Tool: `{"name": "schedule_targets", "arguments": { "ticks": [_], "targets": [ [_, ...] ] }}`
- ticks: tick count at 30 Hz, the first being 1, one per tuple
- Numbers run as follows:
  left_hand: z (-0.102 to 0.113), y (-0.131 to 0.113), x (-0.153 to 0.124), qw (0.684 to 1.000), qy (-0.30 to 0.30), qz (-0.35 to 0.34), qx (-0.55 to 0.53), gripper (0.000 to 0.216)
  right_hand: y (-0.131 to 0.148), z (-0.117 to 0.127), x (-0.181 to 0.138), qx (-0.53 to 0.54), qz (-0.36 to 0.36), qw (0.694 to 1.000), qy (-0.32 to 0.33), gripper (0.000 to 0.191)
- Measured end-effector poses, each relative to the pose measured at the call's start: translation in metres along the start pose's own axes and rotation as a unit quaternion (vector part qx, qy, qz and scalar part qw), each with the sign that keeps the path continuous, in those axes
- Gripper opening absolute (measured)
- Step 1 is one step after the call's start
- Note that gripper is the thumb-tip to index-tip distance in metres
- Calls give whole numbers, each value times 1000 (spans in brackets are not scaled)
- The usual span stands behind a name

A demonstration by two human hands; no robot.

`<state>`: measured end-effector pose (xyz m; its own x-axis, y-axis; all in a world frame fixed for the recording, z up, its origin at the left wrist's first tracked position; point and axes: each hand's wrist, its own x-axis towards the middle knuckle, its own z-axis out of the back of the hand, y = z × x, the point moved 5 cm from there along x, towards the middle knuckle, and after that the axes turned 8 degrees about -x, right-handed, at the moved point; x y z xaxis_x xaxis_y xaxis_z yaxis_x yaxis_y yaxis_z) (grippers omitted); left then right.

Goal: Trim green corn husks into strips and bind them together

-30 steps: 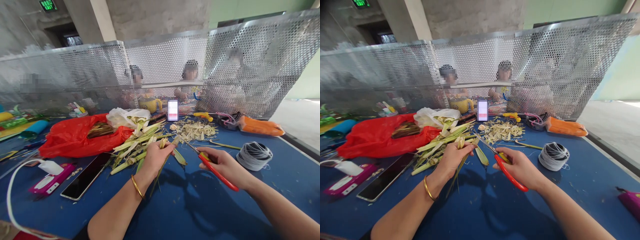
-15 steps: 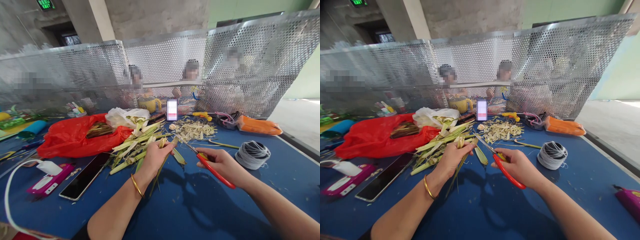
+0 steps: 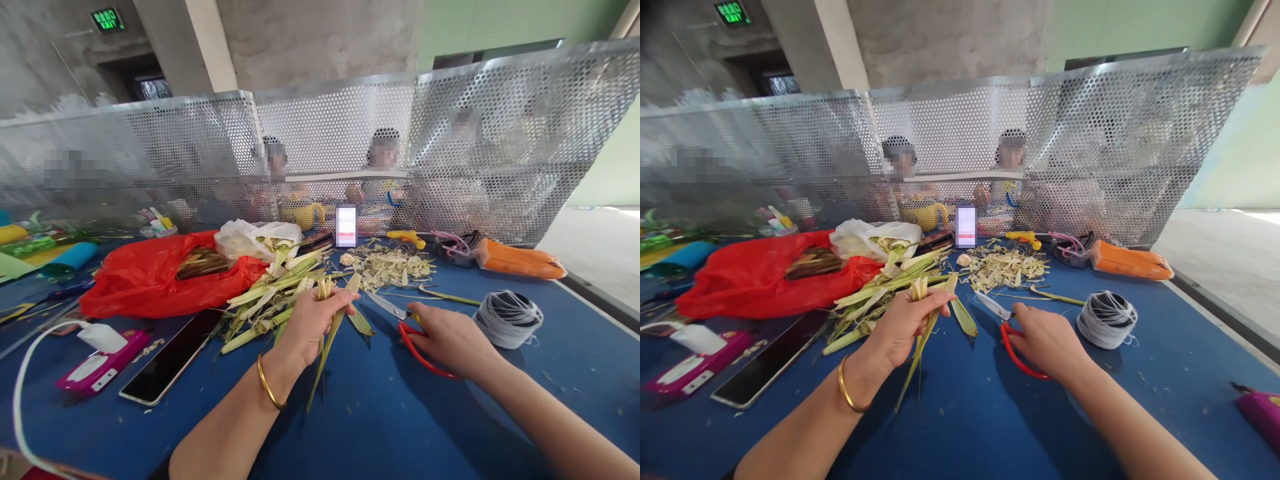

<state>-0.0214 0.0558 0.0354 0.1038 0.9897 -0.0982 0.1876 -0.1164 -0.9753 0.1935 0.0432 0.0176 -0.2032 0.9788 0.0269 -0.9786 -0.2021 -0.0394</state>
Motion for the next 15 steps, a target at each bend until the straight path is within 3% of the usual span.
{"name": "schedule_targets", "arguments": {
  "ticks": [4, 8, 11, 13, 15],
  "targets": [
    [-5, 0, -9, 997, 41, 38, -53, 28, 4, -7, -4, -75, 27, 996, 39, 25],
    [-12, 1, -16, 993, 64, 58, -77, 28, 6, 0, -8, -73, 48, 996, 21, 17],
    [-18, 2, -19, 991, 81, 65, -85, 25, 13, 23, -5, 163, 43, 985, -43, 25],
    [-22, 5, -19, 989, 89, 80, -85, 25, 22, 36, 0, 389, 29, 919, -46, 37],
    [-24, 8, -20, 987, 96, 95, -84, 28, 36, 47, 6, 536, 21, 843, -33, 42]
  ]
}}
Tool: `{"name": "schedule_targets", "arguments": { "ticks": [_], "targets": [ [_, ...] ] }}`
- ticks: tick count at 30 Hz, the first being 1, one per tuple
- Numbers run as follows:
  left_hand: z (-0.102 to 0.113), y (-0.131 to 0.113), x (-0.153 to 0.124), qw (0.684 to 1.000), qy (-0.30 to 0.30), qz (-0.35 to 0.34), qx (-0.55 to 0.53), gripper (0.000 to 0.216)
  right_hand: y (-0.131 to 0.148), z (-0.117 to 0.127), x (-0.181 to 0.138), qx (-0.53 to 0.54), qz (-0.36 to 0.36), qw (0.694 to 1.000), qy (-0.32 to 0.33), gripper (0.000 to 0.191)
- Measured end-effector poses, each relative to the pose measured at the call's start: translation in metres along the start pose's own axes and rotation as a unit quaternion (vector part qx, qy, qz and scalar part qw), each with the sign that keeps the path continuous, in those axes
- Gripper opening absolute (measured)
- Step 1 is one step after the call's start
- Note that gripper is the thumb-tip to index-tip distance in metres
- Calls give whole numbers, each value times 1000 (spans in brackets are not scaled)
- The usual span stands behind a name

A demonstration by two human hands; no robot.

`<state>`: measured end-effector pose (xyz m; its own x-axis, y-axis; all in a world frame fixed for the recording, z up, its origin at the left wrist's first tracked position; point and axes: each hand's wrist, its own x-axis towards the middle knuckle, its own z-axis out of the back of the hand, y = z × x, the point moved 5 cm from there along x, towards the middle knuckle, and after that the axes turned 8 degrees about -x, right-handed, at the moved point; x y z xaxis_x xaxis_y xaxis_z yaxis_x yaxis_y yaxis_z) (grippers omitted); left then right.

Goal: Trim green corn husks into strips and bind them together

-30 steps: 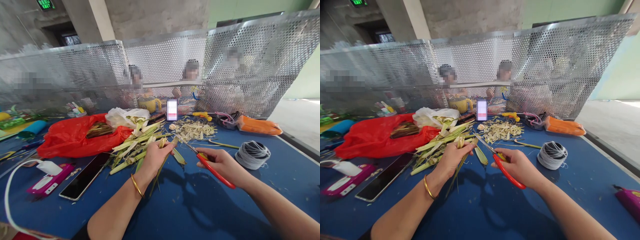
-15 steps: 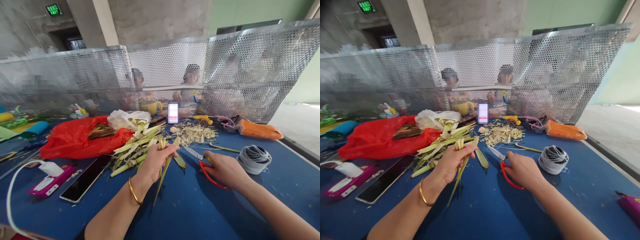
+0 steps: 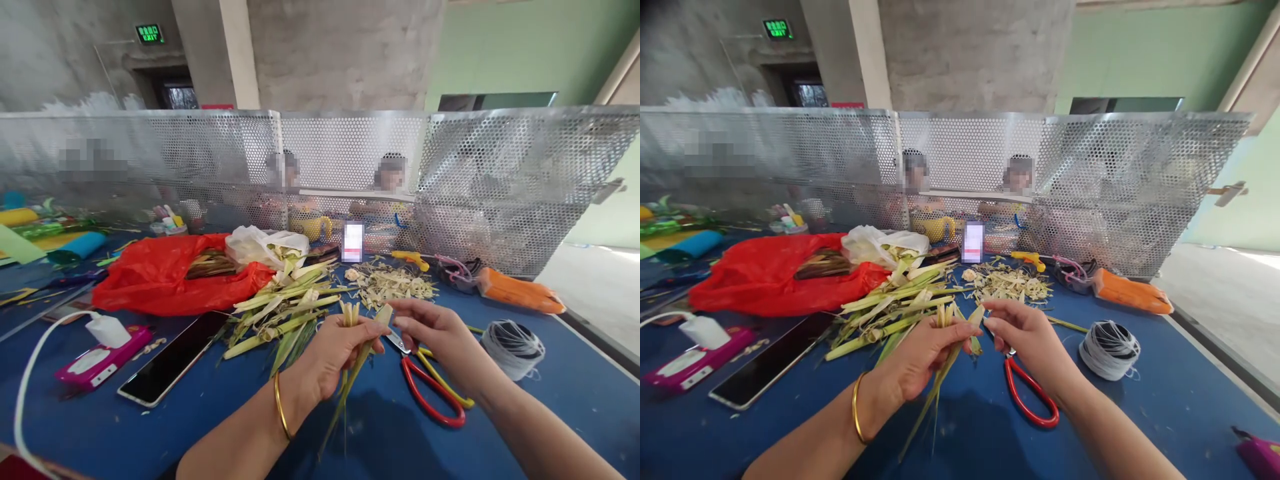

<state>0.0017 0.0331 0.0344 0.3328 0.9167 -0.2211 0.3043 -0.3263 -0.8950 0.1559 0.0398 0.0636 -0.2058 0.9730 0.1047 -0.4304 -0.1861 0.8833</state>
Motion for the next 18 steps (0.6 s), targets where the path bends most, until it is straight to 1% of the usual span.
{"name": "schedule_targets", "arguments": {
  "ticks": [2, 4, 8, 10, 14, 18],
  "targets": [
    [0, 3, 1, 1000, 6, 8, -2, 29, 13, -8, 6, 73, 7, 997, 2, 36],
    [0, 5, 1, 1000, 15, 9, -1, 29, 19, -12, 9, 92, 17, 996, -1, 29],
    [0, 6, 2, 999, 46, 6, 18, 38, 13, -12, 10, 80, -3, 997, -19, 32],
    [-3, 6, 1, 998, 64, 6, 27, 39, 10, -10, 9, 61, -7, 998, -13, 33],
    [-9, 8, 0, 995, 91, 3, 32, 34, 13, -12, 7, 35, 16, 999, 27, 30],
    [-12, 12, 2, 994, 101, -1, 40, 27, 12, -16, 6, 56, 17, 998, 19, 20]
  ]
}}
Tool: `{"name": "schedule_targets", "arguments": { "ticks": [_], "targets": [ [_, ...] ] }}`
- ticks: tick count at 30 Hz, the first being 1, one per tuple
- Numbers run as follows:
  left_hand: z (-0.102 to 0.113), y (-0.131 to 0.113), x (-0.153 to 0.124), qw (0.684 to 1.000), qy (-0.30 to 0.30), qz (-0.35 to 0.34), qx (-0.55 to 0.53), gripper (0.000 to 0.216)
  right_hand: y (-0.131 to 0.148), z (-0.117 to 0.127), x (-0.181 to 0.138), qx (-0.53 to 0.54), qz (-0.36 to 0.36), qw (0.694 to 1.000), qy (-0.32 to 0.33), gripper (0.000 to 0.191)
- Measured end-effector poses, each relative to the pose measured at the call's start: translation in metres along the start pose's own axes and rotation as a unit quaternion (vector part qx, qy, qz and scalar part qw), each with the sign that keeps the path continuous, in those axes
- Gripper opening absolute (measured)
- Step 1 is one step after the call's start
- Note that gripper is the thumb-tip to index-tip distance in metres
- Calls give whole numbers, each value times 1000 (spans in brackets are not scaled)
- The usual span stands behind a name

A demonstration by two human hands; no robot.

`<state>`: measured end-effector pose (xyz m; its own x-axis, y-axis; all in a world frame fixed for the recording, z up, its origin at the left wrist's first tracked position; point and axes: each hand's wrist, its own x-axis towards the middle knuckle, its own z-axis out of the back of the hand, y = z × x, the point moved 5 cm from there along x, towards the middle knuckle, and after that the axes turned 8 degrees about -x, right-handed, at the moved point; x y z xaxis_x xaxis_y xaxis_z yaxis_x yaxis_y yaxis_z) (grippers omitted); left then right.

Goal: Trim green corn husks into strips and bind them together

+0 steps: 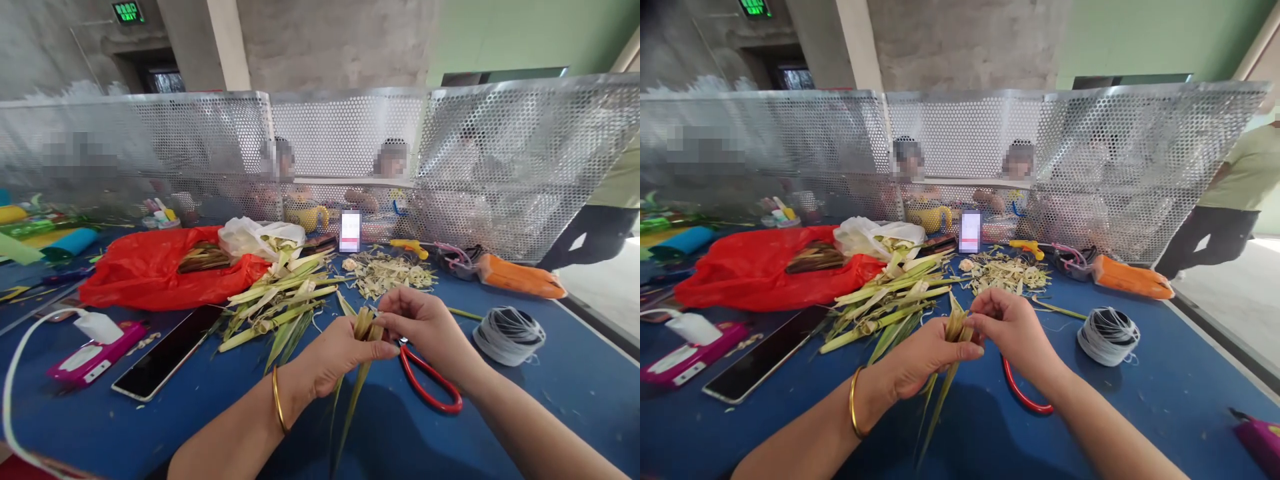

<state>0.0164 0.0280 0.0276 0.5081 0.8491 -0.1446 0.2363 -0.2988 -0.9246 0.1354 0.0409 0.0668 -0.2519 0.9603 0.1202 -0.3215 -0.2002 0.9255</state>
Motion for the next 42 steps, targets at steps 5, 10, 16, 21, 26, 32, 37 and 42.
{"name": "schedule_targets", "arguments": {
  "ticks": [5, 10, 16, 21, 26, 32, 37, 42],
  "targets": [
    [-4, 2, -1, 1000, 17, -5, 21, 24, -4, -5, -2, -45, 23, 999, 10, 20],
    [-4, 4, -2, 997, 36, 0, 62, 29, -4, -4, -4, -75, 43, 996, -1, 12],
    [0, 13, -1, 996, 60, 45, 42, 36, 2, 0, -5, -134, 101, 985, -33, 11],
    [1, 15, 1, 995, 58, 52, 55, 37, 8, 1, -8, -156, 145, 976, -39, 8],
    [0, 13, -1, 992, 50, 72, 88, 41, 5, 0, -7, -127, 116, 984, -51, 6],
    [-5, 9, -4, 994, 87, 58, 16, 42, -5, 1, -1, 21, 23, 999, -27, 22],
    [-8, 8, -4, 992, 103, 67, -4, 43, -7, 1, 2, 48, 9, 999, -1, 17],
    [-10, 10, -5, 989, 124, 71, 21, 41, -9, -4, 1, 51, 13, 997, 58, 16]
  ]
}}
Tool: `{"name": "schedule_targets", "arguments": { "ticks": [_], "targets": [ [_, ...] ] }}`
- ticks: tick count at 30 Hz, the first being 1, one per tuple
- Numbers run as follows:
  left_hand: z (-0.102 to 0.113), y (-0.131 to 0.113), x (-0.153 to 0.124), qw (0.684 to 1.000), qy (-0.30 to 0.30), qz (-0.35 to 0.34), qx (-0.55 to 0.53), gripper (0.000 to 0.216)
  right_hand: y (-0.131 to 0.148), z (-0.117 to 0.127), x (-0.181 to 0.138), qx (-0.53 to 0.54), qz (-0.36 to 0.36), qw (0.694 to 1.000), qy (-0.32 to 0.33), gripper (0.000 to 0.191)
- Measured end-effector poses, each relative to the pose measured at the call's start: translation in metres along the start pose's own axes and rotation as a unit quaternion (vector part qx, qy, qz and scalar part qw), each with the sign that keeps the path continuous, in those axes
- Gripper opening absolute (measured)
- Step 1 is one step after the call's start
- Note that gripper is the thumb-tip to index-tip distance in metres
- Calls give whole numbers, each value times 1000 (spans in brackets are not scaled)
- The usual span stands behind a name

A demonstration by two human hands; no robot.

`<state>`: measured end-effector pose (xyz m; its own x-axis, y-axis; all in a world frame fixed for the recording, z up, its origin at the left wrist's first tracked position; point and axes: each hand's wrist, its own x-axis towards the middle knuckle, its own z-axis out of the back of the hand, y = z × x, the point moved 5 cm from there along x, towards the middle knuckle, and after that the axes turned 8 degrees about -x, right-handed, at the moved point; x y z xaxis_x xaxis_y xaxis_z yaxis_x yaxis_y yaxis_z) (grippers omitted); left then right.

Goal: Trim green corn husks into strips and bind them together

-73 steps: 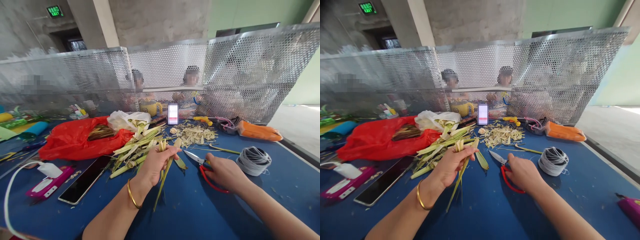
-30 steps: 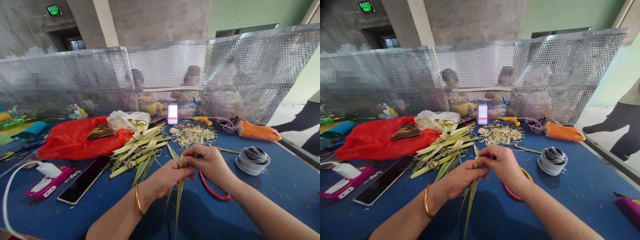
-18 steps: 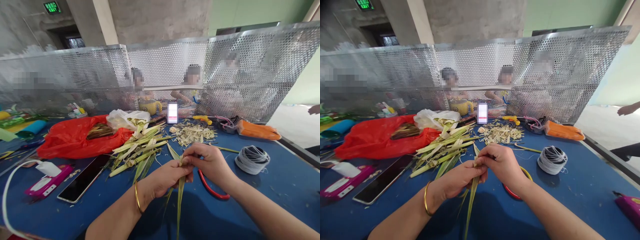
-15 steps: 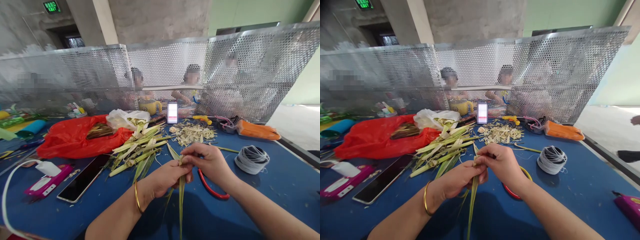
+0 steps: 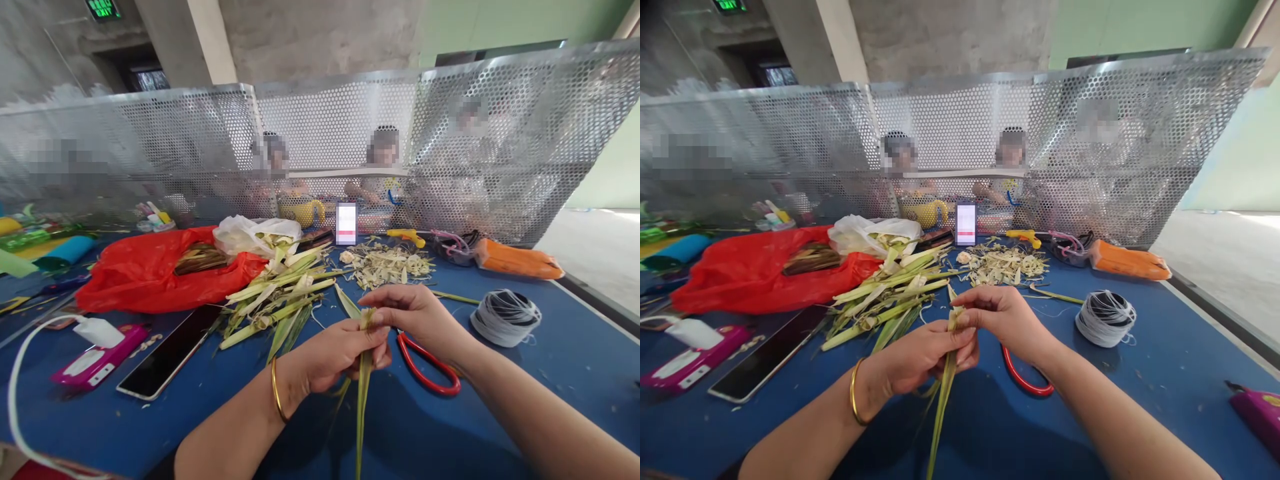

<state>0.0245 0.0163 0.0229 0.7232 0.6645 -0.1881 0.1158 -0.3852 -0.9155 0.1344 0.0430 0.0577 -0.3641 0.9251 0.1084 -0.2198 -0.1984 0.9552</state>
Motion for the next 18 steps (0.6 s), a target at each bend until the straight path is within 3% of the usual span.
{"name": "schedule_targets", "arguments": {
  "ticks": [4, 7, 10, 14, 18],
  "targets": [
    [-3, 2, -4, 999, 39, 17, 13, 39, 7, -4, -4, -19, 22, 998, 62, 21],
    [-5, 3, -6, 998, 60, 30, 16, 40, 14, -4, -6, -72, 68, 993, 70, 9],
    [-5, 2, -5, 998, 47, 30, 9, 41, 16, -3, -7, -100, 83, 990, 46, 13],
    [-3, 0, -1, 1000, 0, -9, 0, 42, 9, 0, -5, -66, 45, 997, 3, 18],
    [-3, 8, 4, 999, -26, 13, -45, 39, 5, 8, -1, -42, 26, 998, -42, 19]
  ]
}}
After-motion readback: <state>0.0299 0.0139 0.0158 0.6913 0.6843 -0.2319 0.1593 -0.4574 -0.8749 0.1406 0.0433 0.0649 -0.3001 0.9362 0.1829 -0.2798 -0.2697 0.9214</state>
